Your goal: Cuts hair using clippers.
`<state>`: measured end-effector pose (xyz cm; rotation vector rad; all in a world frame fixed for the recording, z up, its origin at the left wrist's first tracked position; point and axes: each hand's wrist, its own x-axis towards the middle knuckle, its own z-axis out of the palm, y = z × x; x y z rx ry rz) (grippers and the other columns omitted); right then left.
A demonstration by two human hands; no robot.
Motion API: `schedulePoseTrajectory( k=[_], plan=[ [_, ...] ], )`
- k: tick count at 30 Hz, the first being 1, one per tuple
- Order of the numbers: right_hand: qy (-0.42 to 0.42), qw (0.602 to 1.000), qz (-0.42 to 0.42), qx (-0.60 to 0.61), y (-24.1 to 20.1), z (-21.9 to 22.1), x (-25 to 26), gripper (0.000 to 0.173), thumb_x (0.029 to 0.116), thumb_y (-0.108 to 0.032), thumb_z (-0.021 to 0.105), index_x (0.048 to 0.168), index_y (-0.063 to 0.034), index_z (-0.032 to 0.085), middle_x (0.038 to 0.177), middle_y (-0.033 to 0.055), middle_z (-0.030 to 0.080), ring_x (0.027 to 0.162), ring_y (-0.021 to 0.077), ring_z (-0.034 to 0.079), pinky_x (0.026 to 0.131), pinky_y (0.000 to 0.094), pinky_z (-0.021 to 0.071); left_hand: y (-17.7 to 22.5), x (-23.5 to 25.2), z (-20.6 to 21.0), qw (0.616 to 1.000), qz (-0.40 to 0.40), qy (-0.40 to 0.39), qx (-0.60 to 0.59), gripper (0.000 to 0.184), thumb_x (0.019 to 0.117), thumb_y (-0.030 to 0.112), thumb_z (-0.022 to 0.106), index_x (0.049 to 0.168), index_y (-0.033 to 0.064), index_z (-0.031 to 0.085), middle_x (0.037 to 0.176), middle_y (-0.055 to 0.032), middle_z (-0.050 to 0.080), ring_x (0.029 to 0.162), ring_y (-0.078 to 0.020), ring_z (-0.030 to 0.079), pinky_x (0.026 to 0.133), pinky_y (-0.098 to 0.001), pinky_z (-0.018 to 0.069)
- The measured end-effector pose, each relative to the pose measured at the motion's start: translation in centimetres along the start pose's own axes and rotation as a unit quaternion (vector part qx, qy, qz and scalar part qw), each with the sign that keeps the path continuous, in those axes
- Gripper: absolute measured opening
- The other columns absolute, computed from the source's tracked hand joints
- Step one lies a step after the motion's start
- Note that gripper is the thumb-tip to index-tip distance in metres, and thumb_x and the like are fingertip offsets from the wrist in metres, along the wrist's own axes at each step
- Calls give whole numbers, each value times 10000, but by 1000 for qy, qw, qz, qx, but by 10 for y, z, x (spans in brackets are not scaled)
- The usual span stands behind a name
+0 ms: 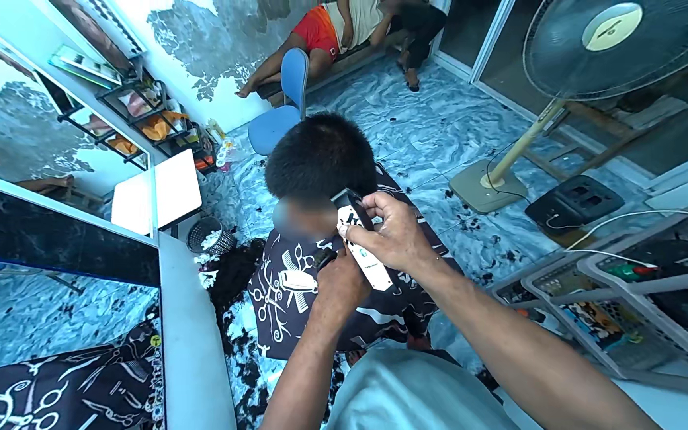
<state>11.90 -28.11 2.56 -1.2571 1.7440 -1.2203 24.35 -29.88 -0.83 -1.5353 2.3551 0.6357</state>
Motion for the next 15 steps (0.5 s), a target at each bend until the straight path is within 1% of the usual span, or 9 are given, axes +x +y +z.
schedulePoseTrajectory(
  k=[1, 3, 5, 7, 9, 11, 13, 14, 15],
  plan=[
    [-2, 1000, 3, -8, 0, 0, 0, 427, 814, -354, 818, 1123, -124, 634, 879, 20, 715, 700, 138, 697, 621, 381, 608, -1, 0, 1, 1000, 4, 5, 1, 829, 929, 413, 631, 1599, 60, 294, 1414, -176, 587, 1104, -365, 680, 878, -588, 550],
    [2, 999, 28, -30, 3, -3, -2, 435, 816, -357, 822, 1121, -107, 640, 872, 35, 704, 720, 162, 687, 645, 418, 593, -4, 2, 5, 1000, 15, 20, -1, 862, 934, 428, 620, 1614, 63, 235, 1377, -179, 611, 1072, -367, 696, 858, -585, 563],
    [2, 999, 43, -28, 2, -4, -2, 435, 823, -350, 830, 1121, -96, 640, 881, 48, 705, 737, 176, 690, 665, 436, 593, -3, 1, 4, 1000, 15, 14, -4, 890, 933, 411, 622, 1628, 71, 182, 1379, -179, 606, 1073, -370, 695, 862, -584, 562],
    [7, 1000, 20, -15, -1, 0, -1, 432, 810, -372, 810, 1118, -121, 642, 869, 25, 717, 701, 151, 694, 625, 408, 597, -1, -2, -1, 1000, 8, -2, -8, 874, 922, 382, 646, 1624, 66, 231, 1422, -184, 580, 1102, -378, 680, 883, -594, 549],
    [8, 1000, 5, -9, -3, 3, -1, 430, 807, -388, 801, 1115, -134, 644, 856, 10, 723, 677, 139, 696, 601, 396, 600, -1, -4, -1, 1000, 6, -4, -8, 856, 913, 405, 659, 1608, 73, 287, 1430, -175, 578, 1113, -373, 676, 892, -596, 546],
    [7, 1000, 24, -13, -1, 0, -3, 411, 812, -358, 816, 1099, -120, 645, 854, 25, 715, 697, 151, 694, 626, 406, 598, -1, -2, 0, 1000, 13, 5, -3, 868, 917, 435, 649, 1605, 67, 271, 1409, -176, 592, 1093, -372, 686, 870, -594, 554],
    [10, 999, 43, -12, 0, -2, -4, 401, 820, -323, 830, 1088, -95, 639, 844, 44, 701, 708, 165, 686, 645, 416, 591, 0, -2, 0, 1000, 13, 3, 0, 869, 923, 418, 644, 1609, 65, 246, 1412, -178, 586, 1095, -374, 686, 870, -587, 556],
    [13, 999, 41, -8, -2, -2, -4, 400, 818, -323, 828, 1085, -95, 637, 838, 42, 699, 702, 162, 685, 637, 407, 589, 1, -3, -2, 1000, 13, -5, -1, 863, 925, 403, 648, 1611, 59, 252, 1430, -183, 573, 1110, -378, 678, 881, -588, 551],
    [16, 999, 30, -1, -5, 0, -4, 403, 812, -332, 823, 1086, -102, 639, 834, 34, 701, 685, 155, 684, 616, 395, 590, 2, -6, -4, 1000, 14, -12, -3, 835, 921, 382, 656, 1600, 56, 294, 1441, -186, 565, 1126, -379, 671, 896, -589, 545]
  ],
)
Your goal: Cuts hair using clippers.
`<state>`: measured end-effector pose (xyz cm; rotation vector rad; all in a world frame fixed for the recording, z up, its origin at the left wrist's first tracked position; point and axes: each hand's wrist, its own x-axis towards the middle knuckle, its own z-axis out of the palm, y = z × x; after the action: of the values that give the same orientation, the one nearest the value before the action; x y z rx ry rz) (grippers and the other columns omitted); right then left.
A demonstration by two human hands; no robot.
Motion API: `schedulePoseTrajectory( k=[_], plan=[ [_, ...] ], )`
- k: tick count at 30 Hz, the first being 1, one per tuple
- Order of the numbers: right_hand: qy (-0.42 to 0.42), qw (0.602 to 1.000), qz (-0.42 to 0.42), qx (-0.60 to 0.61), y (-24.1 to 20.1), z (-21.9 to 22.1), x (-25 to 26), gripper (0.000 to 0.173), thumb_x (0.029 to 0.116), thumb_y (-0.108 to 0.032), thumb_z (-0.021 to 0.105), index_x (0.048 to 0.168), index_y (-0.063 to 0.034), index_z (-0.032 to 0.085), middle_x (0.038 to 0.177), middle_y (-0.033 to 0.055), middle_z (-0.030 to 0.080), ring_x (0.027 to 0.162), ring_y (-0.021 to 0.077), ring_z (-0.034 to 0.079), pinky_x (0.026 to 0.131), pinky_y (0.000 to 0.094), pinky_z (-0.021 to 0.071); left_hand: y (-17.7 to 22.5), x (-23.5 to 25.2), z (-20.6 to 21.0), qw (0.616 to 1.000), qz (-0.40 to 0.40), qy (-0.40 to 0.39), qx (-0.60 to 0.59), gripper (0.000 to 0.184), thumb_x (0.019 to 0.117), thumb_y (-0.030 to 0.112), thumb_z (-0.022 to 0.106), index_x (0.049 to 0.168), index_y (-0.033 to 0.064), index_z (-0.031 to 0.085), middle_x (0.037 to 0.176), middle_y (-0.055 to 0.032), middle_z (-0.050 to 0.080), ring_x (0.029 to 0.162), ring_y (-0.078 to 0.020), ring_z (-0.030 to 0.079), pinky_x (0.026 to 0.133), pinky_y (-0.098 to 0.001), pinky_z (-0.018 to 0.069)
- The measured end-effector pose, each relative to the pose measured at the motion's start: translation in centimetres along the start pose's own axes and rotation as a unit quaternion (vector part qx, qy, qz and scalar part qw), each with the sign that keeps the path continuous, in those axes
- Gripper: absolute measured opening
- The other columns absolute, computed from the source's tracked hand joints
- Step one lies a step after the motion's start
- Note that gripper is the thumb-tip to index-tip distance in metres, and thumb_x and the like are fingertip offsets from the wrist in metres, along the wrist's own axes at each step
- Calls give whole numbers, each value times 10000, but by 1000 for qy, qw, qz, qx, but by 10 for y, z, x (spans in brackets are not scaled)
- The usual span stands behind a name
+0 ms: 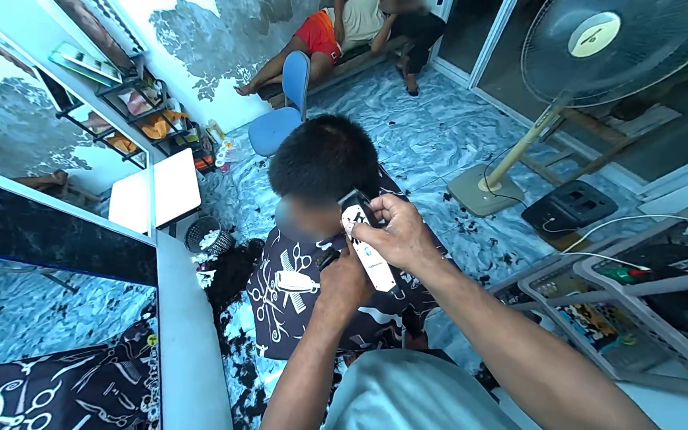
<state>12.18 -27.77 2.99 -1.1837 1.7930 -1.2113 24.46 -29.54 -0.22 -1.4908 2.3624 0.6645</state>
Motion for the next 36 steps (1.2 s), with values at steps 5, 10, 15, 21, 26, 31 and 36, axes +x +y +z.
schedulePoseTrajectory(
  k=[5, 10, 15, 21, 26, 31, 36],
  plan=[
    [-7, 1000, 5, 15, 0, 0, -1, 401, 812, -341, 822, 1080, -105, 642, 818, 37, 694, 674, 156, 681, 604, 388, 592, 0, 0, 1, 1000, 6, 6, 9, 832, 912, 405, 666, 1586, 62, 319, 1423, -188, 575, 1106, -378, 677, 877, -590, 551],
    [-6, 999, -8, 44, -3, 0, 1, 400, 816, -355, 808, 1096, -118, 649, 831, 30, 716, 675, 158, 697, 582, 381, 598, 3, -3, -2, 1000, -3, -6, -2, 857, 895, 354, 695, 1594, 52, 303, 1459, -192, 551, 1140, -388, 662, 903, -598, 539],
    [-15, 999, 24, 43, 5, -5, -2, 378, 820, -312, 827, 1059, -89, 639, 820, 58, 697, 678, 177, 690, 609, 390, 602, -1, 3, 6, 1000, 4, 19, 5, 868, 917, 412, 652, 1602, 55, 255, 1403, -189, 590, 1082, -378, 688, 858, -586, 560],
    [-21, 998, 6, 58, 1, -5, -1, 397, 819, -325, 804, 1107, -102, 644, 845, 50, 714, 675, 179, 699, 585, 390, 604, -3, 0, 6, 999, 11, 31, -6, 824, 926, 405, 638, 1584, 46, 296, 1354, -180, 623, 1079, -367, 690, 865, -582, 557],
    [-28, 997, 3, 74, 3, -4, 3, 410, 822, -343, 807, 1116, -102, 654, 870, 60, 725, 680, 185, 705, 579, 389, 606, -2, 3, 8, 1000, -1, 27, -11, 854, 927, 381, 638, 1606, 46, 245, 1368, -187, 615, 1097, -373, 684, 885, -582, 549],
    [-87, 982, 89, 139, 51, -42, -42, 379, 868, -191, 762, 1177, -15, 633, 974, 121, 716, 814, 225, 723, 723, 419, 637, -57, -2, 69, 934, 209, 276, -87, 695, 1013, 426, 582, 1563, 38, 407, 988, -107, 746, 767, -263, 722, 664, -500, 610],
    [-78, 893, 329, 297, 112, -139, -114, 340, 1027, -276, 459, 1286, -80, 559, 989, 131, 727, 607, 208, 684, 502, 347, 597, -115, -49, 173, 887, 193, 324, -268, 310, 1016, 344, 597, 1036, 97, 784, 743, 1, 719, 599, -89, 656, 579, -338, 593]
  ],
)
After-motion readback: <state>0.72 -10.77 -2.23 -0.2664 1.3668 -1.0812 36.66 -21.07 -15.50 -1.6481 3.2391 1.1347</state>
